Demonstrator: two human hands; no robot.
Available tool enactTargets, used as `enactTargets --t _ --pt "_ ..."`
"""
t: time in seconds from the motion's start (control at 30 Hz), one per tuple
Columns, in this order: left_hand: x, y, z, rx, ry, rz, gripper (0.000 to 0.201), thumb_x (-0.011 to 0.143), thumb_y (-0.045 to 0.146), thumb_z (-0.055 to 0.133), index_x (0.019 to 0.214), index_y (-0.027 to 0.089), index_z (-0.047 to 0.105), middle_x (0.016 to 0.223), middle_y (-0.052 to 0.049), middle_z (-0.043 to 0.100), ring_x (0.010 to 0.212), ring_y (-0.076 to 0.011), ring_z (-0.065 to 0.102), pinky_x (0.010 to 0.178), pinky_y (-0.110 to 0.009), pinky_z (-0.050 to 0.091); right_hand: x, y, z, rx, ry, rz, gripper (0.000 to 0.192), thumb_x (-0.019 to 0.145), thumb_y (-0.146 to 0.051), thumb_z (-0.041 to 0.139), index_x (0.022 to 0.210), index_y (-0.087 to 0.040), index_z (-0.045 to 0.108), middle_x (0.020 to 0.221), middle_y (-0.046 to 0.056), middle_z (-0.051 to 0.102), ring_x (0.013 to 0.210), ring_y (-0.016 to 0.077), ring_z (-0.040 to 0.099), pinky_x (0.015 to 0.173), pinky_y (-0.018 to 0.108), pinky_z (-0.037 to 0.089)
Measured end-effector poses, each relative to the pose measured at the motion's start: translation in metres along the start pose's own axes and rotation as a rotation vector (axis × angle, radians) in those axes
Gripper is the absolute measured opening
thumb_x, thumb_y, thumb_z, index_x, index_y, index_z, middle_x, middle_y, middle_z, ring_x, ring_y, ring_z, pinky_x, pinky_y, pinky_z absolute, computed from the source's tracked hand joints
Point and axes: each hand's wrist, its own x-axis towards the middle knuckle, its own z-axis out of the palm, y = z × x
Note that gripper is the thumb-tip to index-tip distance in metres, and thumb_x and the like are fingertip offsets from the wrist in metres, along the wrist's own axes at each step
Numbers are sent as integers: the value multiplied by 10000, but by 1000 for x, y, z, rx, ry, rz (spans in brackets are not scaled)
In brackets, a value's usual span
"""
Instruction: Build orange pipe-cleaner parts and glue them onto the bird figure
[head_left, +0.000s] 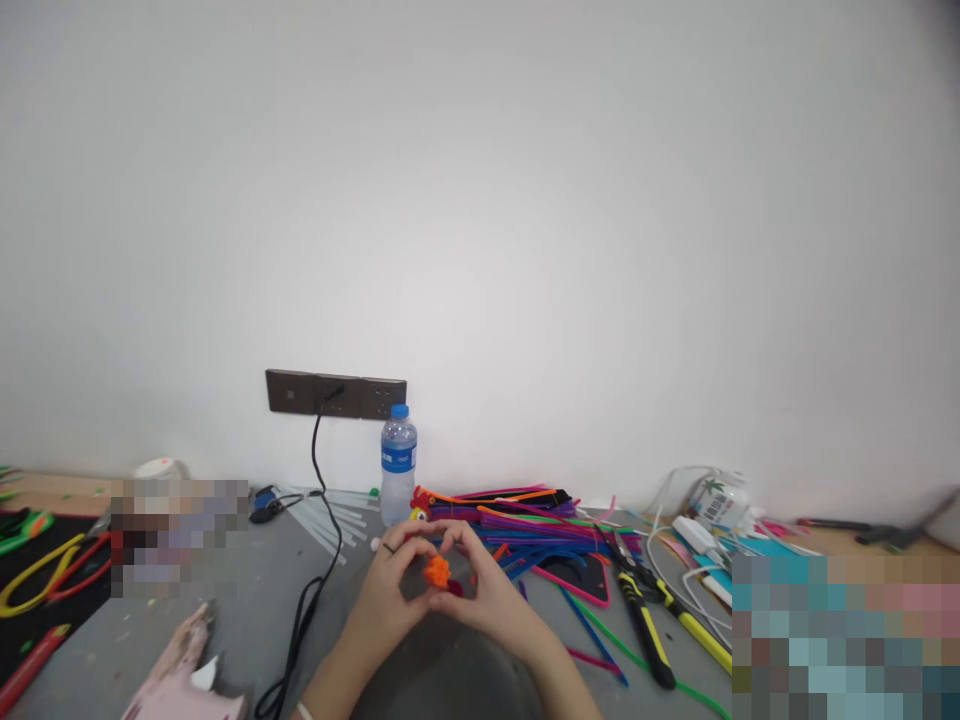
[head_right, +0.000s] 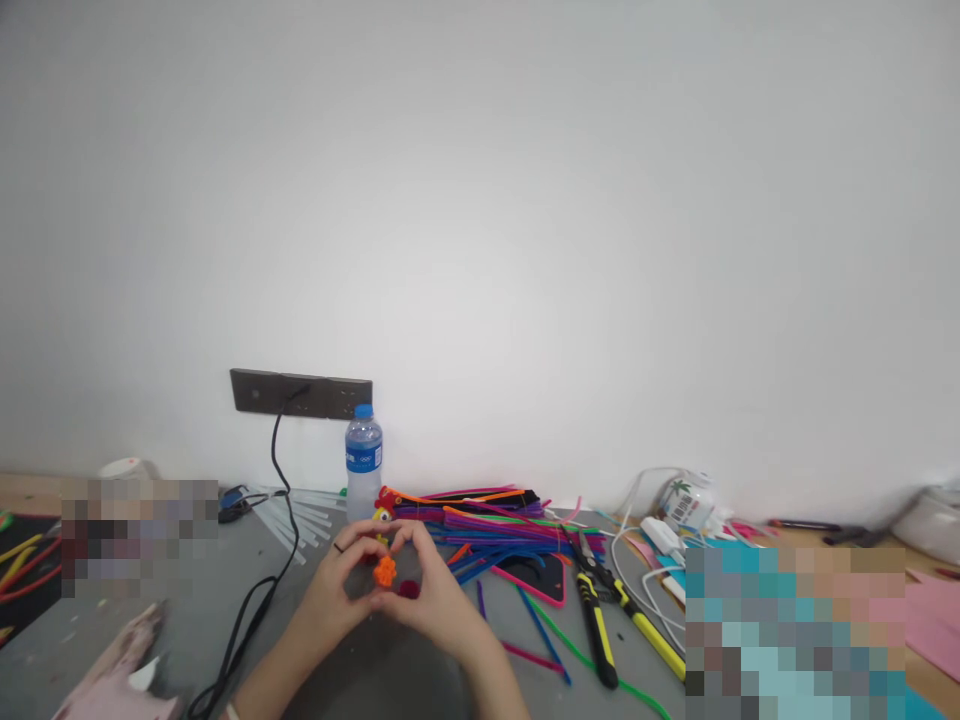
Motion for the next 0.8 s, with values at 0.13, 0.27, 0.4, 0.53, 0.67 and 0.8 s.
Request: enactTargets --t 0.13,0.27,0.4,0.53,0.67,0.8 --pt "-4 -8 2 59 -147 -38 221 707 106 677 887 230 644 1145 -71 619 1099 -263 569 970 -397 436 4 10 -19 60 247 -33 294 781 -381 702 865 -246 456 1135 78 623 998 241 612 883 386 445" --pt "-8 -14 7 76 -258 -72 267 653 117 752 882 222 663 1108 -59 631 1068 -258 568 951 -368 434 3 24 -56 -65 647 -94 316 882 -482 518 707 -231 441 818 50 651 820 220 622 796 352 477" --pt "-7 -16 10 71 -323 -119 240 605 192 822 801 206 683 1100 -60 631 1043 -265 568 923 -353 436 -2 43 -85 -343 779 -22 302 857 -498 497 735 -221 498 744 48 642 755 235 614 730 353 485" --pt "-7 -12 10 64 -361 -152 202 607 209 827 762 207 697 1131 -51 620 1064 -265 559 937 -351 420 0 60 -86 -447 679 21 266 819 -446 517 861 -207 624 838 75 705 836 264 648 806 381 479" --pt "-9 -4 8 37 -409 -134 208 634 207 811 821 230 724 1175 -50 603 1098 -263 548 968 -355 408 3 72 -76 -562 589 104 268 827 -372 461 895 -226 676 570 -5 642 557 219 619 649 332 478" --pt "-9 4 8 21 -422 -115 269 651 217 803 904 242 718 1204 -59 592 1142 -269 523 998 -362 393 4 74 -68 -669 547 176 291 813 -332 499 1010 -232 689 470 -38 586 469 205 581 600 300 446"
